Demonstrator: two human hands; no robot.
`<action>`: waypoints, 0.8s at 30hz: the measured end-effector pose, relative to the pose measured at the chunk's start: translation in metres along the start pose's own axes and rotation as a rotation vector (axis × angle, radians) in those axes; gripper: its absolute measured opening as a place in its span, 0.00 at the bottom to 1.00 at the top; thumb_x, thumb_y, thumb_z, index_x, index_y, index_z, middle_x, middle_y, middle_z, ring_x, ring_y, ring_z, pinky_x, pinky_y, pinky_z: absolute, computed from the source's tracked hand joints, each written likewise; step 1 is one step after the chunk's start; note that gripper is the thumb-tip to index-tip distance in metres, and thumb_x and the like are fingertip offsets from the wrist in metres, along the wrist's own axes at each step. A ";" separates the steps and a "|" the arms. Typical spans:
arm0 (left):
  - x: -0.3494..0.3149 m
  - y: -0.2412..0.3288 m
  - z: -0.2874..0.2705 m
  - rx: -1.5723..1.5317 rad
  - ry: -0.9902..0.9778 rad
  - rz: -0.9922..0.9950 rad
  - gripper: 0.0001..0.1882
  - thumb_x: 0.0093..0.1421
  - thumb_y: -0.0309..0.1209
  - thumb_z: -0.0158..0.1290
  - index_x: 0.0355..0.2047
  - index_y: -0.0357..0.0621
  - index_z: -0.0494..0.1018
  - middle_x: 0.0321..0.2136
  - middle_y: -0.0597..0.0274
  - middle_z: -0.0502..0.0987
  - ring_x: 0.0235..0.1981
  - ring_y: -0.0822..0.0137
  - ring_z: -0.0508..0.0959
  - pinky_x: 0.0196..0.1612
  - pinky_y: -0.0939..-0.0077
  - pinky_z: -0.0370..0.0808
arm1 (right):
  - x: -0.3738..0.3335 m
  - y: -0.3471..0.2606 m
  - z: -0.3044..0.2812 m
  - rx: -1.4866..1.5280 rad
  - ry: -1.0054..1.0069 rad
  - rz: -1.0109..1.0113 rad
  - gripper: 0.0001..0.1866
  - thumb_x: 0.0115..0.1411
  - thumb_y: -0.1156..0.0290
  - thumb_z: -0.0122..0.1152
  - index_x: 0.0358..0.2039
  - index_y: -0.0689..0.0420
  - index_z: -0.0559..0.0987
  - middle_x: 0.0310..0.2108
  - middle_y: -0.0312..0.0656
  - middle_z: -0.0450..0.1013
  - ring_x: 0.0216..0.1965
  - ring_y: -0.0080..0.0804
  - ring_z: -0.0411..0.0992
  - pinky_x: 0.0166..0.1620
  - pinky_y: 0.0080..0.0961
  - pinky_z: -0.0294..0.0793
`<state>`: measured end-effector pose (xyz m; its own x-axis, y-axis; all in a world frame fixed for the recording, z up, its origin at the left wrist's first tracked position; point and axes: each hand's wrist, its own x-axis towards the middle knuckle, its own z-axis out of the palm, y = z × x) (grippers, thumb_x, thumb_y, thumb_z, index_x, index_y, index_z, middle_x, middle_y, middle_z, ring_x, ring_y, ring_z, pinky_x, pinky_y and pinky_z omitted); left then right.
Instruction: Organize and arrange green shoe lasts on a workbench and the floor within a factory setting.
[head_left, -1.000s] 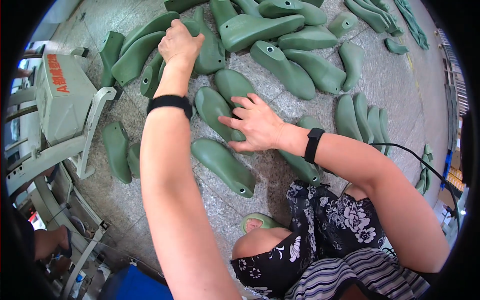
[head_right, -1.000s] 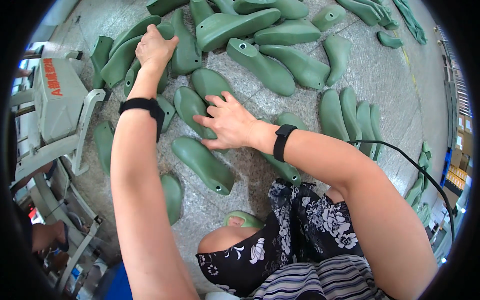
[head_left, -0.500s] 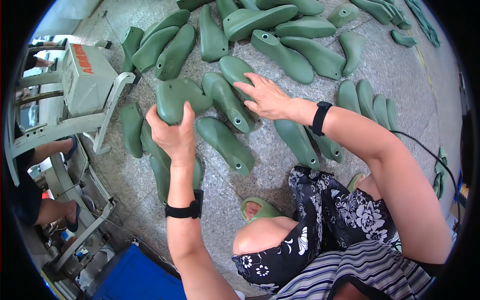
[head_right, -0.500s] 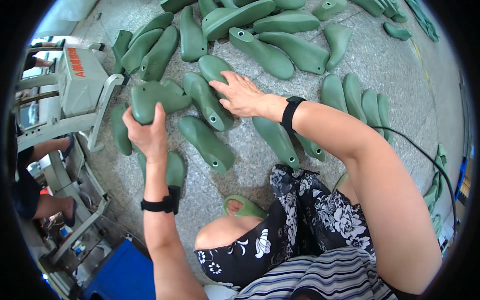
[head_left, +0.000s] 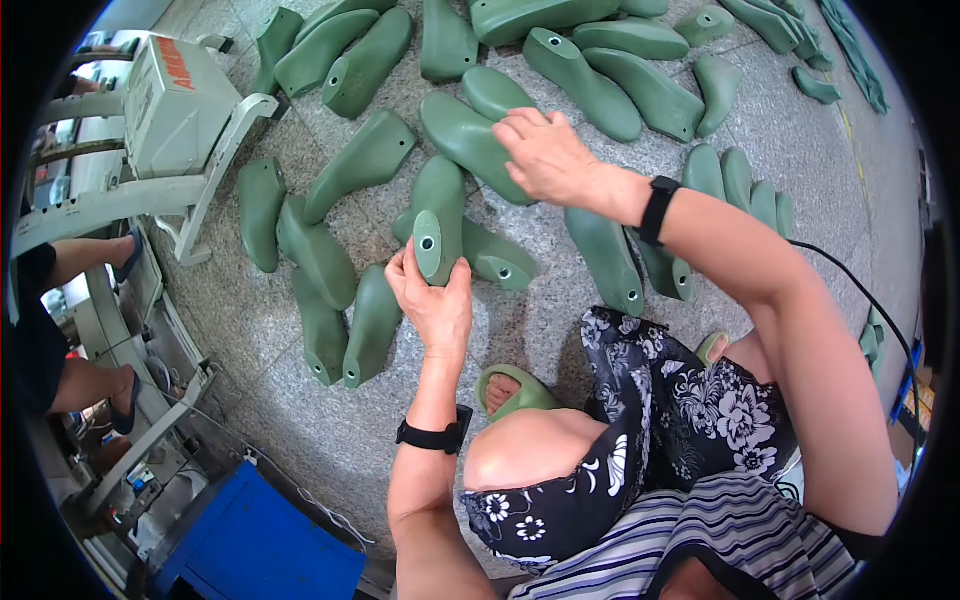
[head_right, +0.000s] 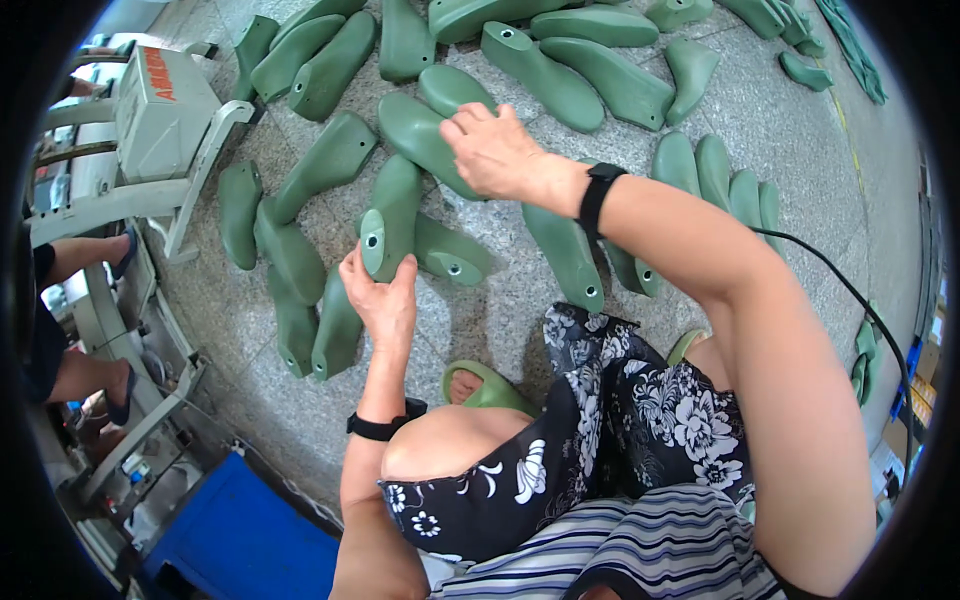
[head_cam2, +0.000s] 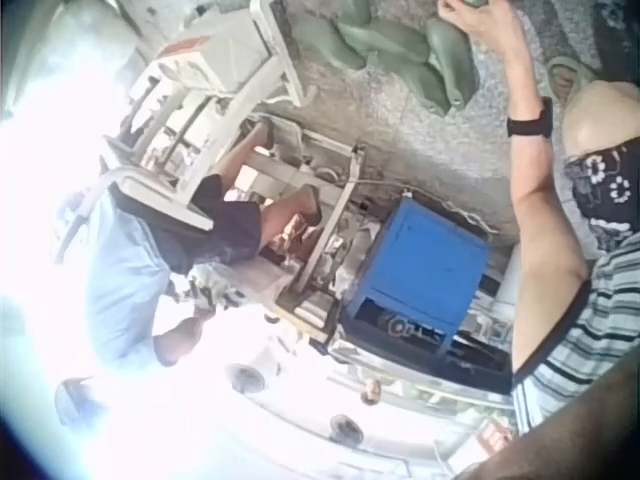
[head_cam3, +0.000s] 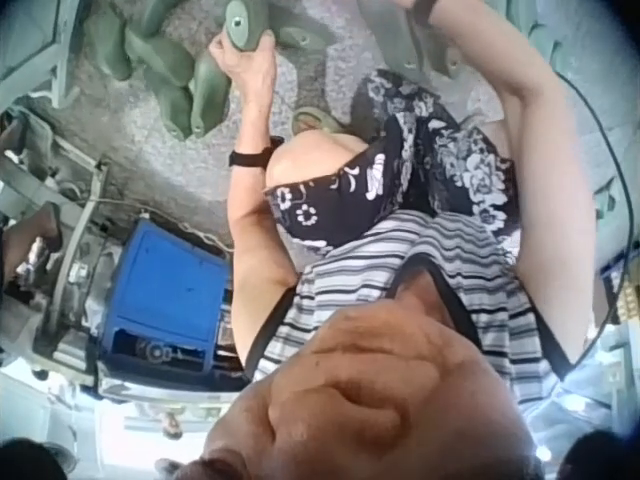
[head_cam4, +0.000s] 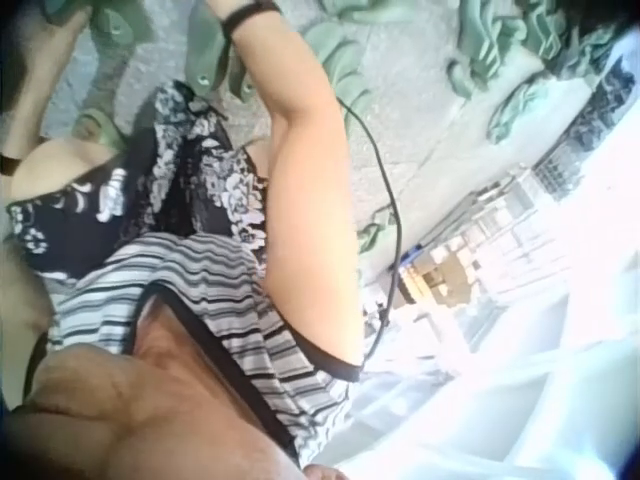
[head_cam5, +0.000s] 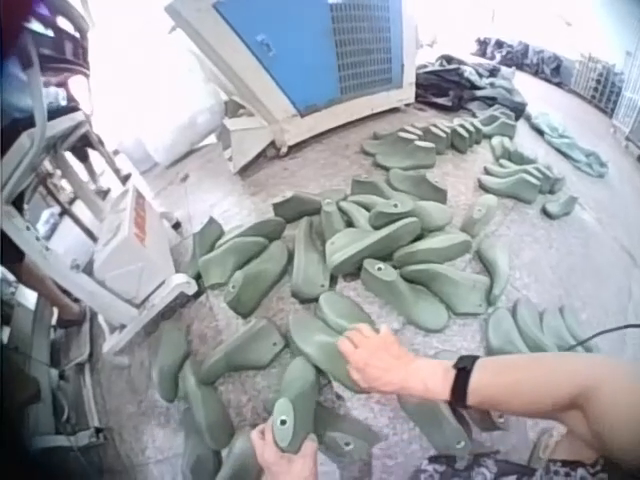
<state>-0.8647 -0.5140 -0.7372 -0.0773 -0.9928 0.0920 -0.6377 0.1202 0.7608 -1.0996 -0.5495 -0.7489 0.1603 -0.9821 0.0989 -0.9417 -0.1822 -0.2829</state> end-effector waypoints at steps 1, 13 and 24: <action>0.003 -0.004 0.001 -0.003 0.010 0.004 0.29 0.45 0.26 0.60 0.50 0.35 0.68 0.40 0.51 0.69 0.39 0.57 0.73 0.44 0.65 0.70 | 0.000 0.006 -0.005 0.038 -0.007 -0.021 0.25 0.48 0.66 0.63 0.46 0.63 0.68 0.46 0.50 0.67 0.54 0.47 0.62 0.46 0.44 0.64; -0.052 -0.029 -0.078 -0.473 0.059 -0.406 0.15 0.57 0.23 0.55 0.45 0.32 0.71 0.38 0.61 0.76 0.38 0.71 0.74 0.44 0.76 0.71 | -0.022 -0.075 0.011 0.505 -0.263 -0.262 0.32 0.55 0.62 0.59 0.55 0.67 0.60 0.54 0.63 0.59 0.54 0.61 0.62 0.58 0.44 0.63; -0.089 -0.021 -0.018 0.014 -0.090 -0.255 0.28 0.59 0.29 0.51 0.57 0.31 0.56 0.56 0.30 0.57 0.56 0.36 0.62 0.56 0.55 0.61 | -0.057 -0.118 0.028 0.451 -0.498 0.087 0.32 0.62 0.63 0.47 0.60 0.69 0.52 0.55 0.70 0.56 0.55 0.62 0.62 0.54 0.46 0.67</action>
<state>-0.8309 -0.4279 -0.7498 0.0204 -0.9870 -0.1595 -0.6560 -0.1336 0.7428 -0.9889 -0.4734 -0.7474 0.3085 -0.8791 -0.3634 -0.7592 0.0026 -0.6508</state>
